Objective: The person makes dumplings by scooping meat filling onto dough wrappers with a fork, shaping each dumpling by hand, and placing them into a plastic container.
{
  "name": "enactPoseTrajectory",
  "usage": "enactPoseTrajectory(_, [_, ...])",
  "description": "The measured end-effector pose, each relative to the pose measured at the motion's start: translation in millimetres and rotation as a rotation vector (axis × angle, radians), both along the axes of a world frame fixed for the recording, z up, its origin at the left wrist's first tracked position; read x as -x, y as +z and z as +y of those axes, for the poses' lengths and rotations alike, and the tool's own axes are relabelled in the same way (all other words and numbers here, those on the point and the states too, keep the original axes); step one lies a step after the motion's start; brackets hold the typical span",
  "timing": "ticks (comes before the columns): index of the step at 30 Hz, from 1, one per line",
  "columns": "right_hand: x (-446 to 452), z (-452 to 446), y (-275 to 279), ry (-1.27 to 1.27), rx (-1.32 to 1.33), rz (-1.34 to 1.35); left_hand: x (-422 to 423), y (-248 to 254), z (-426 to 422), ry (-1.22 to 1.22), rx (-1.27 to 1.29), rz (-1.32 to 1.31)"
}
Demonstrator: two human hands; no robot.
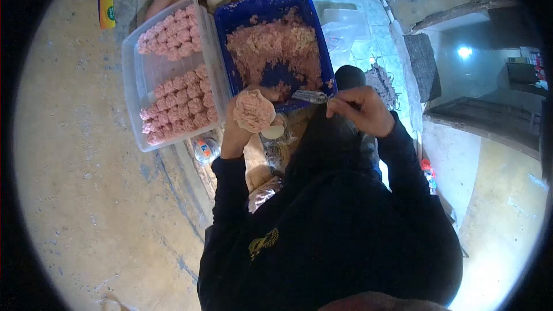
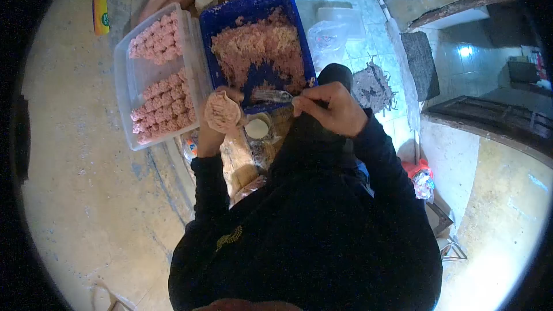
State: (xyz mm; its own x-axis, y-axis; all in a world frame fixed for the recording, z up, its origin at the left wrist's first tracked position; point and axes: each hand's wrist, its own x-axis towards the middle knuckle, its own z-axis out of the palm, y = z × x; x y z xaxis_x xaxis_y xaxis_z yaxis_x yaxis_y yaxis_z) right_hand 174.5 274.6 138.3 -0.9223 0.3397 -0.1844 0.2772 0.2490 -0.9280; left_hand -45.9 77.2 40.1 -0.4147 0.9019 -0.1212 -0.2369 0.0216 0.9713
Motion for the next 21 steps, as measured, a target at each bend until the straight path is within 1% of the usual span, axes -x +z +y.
enactPoseTrajectory(1, [2.6, -0.6, -9.5, -0.004, 0.005, -0.009, -4.7, 14.2, 7.5, -0.03, -0.03, 0.027])
enactPoseTrajectory(3, [15.1, -6.9, -35.6, 0.063, 0.218, 0.244, -13.9, 42.9, 22.9, -0.087, -0.094, 0.079])
enactPoseTrajectory(4, [20.4, -12.0, -42.6, 0.102, 0.231, 0.259, -18.1, 54.0, 30.3, -0.148, -0.146, 0.219])
enactPoseTrajectory(5, [23.2, -13.3, -44.4, 0.098, 0.223, 0.264, -19.4, 64.9, 35.4, -0.207, -0.198, 0.361])
enactPoseTrajectory(6, [28.2, -15.9, -42.5, 0.074, 0.05, 0.311, -19.4, 76.4, 35.8, -0.216, -0.15, 0.32])
enactPoseTrajectory(7, [32.4, -17.4, -39.5, 0.052, -0.119, 0.354, -15.7, 73.6, 32.4, -0.215, -0.15, 0.325])
enactPoseTrajectory(8, [30.6, -9.1, -31.6, 0.078, -0.311, 0.329, -10.2, 65.6, 25.4, -0.165, -0.077, 0.273])
enactPoseTrajectory(9, [26.7, -7.9, -28.9, 0.074, -0.306, 0.33, -7.2, 57.7, 20.0, -0.117, -0.003, 0.221])
enactPoseTrajectory(10, [22.9, -8.1, -27.6, 0.033, -0.21, 0.301, -7.3, 50.5, 16.3, -0.12, 0.001, 0.223])
enactPoseTrajectory(11, [20.6, -10.3, -27.3, -0.004, -0.116, 0.269, -8.6, 43.3, 12.7, -0.016, -0.013, 0.263])
enactPoseTrajectory(12, [20.5, -16.4, -31.8, 0.046, -0.064, 0.329, -10.4, 39.4, 11.4, 0.092, -0.028, 0.301])
enactPoseTrajectory(13, [24.0, -23.5, -36.9, 0.048, -0.064, 0.325, -18.3, 41.7, 17.3, 0.093, -0.028, 0.297])
enactPoseTrajectory(15, [32.7, -35.4, -44.1, 0.009, -0.048, 0.35, -37.3, 52.8, 33.2, 0.126, -0.266, 0.231])
enactPoseTrajectory(16, [35.4, -33.9, -35.4, -0.014, -0.104, 0.336, -36.1, 62.5, 32.5, 0.129, -0.266, 0.233])
enactPoseTrajectory(18, [35.9, -33.9, -15.7, -0.013, -0.154, 0.352, -33.7, 84.6, 29.8, 0.093, -0.229, 0.119])
enactPoseTrajectory(19, [35.4, -33.4, -10.7, -0.016, -0.207, 0.364, -25.7, 90.7, 28.8, 0.09, -0.233, 0.122])
enactPoseTrajectory(20, [36.0, -31.9, -9.8, -0.016, -0.213, 0.366, -11.4, 95.0, 24.4, -0.071, -0.159, -0.168])
enactPoseTrajectory(21, [37.4, -31.7, -9.4, 0.032, -0.265, 0.295, 4.9, 91.0, 23.9, -0.258, -0.065, -0.348])
